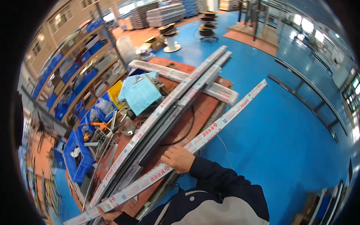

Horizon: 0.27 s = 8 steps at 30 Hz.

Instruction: The person drives screws into metal profiles using a pneumatic screwdriver and rearranges the profiles on the workbench by hand.

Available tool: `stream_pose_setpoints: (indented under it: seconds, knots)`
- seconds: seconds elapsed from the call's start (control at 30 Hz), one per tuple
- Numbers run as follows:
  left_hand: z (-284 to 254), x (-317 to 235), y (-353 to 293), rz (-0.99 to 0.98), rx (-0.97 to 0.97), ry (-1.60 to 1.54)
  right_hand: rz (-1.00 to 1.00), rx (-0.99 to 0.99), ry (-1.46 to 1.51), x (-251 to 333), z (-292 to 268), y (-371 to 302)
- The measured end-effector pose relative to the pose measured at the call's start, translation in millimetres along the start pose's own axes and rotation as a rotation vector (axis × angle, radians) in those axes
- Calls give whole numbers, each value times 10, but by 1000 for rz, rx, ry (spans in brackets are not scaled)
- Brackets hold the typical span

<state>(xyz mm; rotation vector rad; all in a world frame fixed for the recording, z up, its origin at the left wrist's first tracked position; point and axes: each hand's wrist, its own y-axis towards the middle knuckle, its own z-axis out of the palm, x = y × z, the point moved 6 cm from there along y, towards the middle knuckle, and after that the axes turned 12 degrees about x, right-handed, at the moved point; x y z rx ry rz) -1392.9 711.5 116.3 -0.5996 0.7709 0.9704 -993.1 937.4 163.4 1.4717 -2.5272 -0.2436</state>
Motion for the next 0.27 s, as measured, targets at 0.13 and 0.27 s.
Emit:
stream_pose_setpoints:
  seconds: [0.13, 0.27]
  knots:
    - [448, 22, 192, -98, 626, -90, 216, -53, -79, 520, -482, -544]
    - [799, 203, 235, 292, 1507, -7, 433, -12, -121, 1005, -796, -1208]
